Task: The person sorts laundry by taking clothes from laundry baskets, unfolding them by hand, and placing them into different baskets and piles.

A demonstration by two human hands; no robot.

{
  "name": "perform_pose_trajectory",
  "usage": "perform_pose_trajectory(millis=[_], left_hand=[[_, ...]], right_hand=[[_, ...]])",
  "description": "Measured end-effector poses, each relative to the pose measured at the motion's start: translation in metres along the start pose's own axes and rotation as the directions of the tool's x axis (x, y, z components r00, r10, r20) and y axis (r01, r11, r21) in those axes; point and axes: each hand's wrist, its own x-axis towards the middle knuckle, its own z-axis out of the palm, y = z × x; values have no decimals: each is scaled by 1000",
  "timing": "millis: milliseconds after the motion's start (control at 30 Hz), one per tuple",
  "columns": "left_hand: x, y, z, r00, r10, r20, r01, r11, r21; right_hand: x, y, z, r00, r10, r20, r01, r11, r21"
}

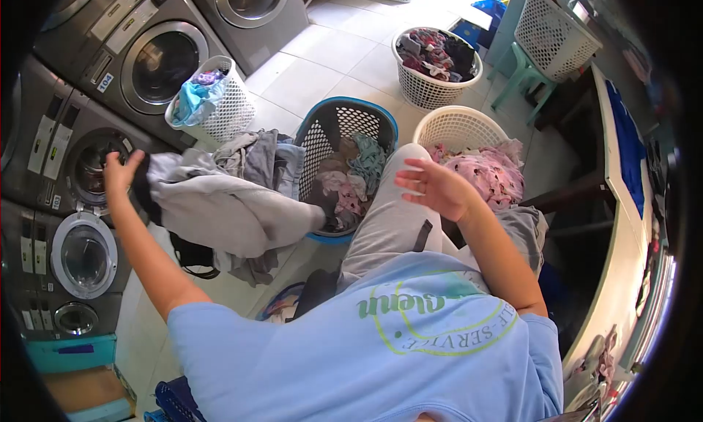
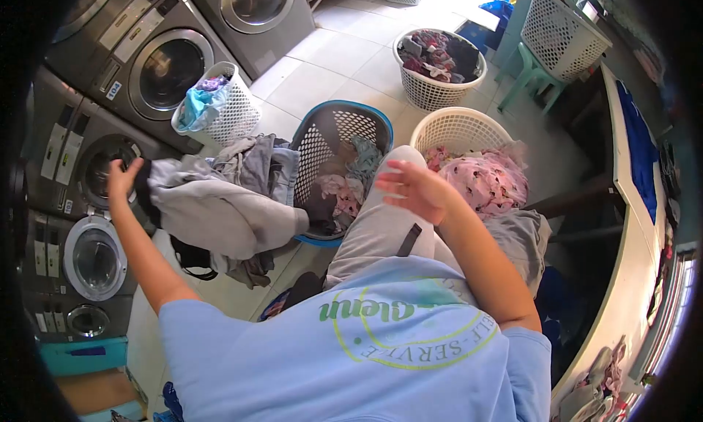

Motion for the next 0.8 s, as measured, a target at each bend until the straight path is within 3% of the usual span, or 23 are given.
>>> perform_pose_trajectory(millis=[67, 100, 167, 200, 267, 300, 333, 367, 400, 433, 467, 500, 533, 567, 600, 667, 700, 733, 800], left_hand=[[-15, 40, 40, 957, 189, 220, -159, 976, -149], [-31, 79, 47, 915, 303, 264, -241, 939, -244], [-52, 143, 79, 781, 426, 457, -182, 855, -485], [-64, 175, 98, 680, 576, 454, -244, 762, -600], [-86, 244, 126, 430, 675, 599, -83, 691, -718], [-109, 283, 123, 380, 652, 656, 37, 698, -715], [-123, 302, 150, 285, 717, 636, 160, 619, -769], [-132, 324, 185, 119, 696, 708, 121, 697, -706], [-142, 348, 236, -18, 646, 763, -64, 761, -646], [-158, 363, 244, 13, 578, 816, -164, 806, -568], [-173, 372, 299, 69, 679, 731, -377, 696, -611], [-187, 384, 306, 45, 644, 764, -318, 734, -600], [-204, 393, 351, 81, 613, 786, -190, 784, -591], [-217, 403, 350, 155, 524, 837, -39, 850, -525], [-232, 410, 386, 210, 518, 829, 253, 790, -558], [-268, 424, 441, 577, 327, 749, 241, 808, -538], [-292, 426, 471, 741, 380, 554, 111, 744, -659], [-310, 429, 476, 734, 380, 563, 118, 745, -657], [-340, 432, 479, 829, 422, 366, -55, 715, -697]], right_hand=[[6, -4, -27, 976, -43, -211, 50, 998, 25], [14, -3, -36, 974, -30, -224, 36, 999, 24], [32, 4, -52, 874, -230, -427, 94, 944, -315], [43, 8, -59, 874, -220, -434, 80, 945, -317], [71, 17, -68, 789, -462, -405, 110, 755, -646], [84, 22, -73, 769, -540, -342, 144, 668, -730], [92, 25, -69, 768, -538, -347, 138, 668, -731], [99, 32, -62, 729, -626, -277, 124, 519, -846], [103, 38, -56, 691, -697, -192, 97, 352, -931], [105, 45, -52, 690, -696, -197, 89, 352, -932], [104, 52, -48, 650, -760, 2, 47, 38, -998], [104, 55, -47, 621, -754, 213, -10, -279, -960], [106, 54, -48, 623, -753, 210, -17, -281, -960], [109, 53, -50, 636, -749, 184, -19, -253, -967], [111, 51, -52, 650, -744, 158, -23, -227, -974], [109, 43, -50, 661, -732, 162, -42, -252, -967], [108, 41, -49, 662, -733, 156, -31, -234, -972], [108, 40, -50, 662, -735, 148, -19, -214, -977], [108, 37, -53, 657, -740, 144, -13, -203, -979]])
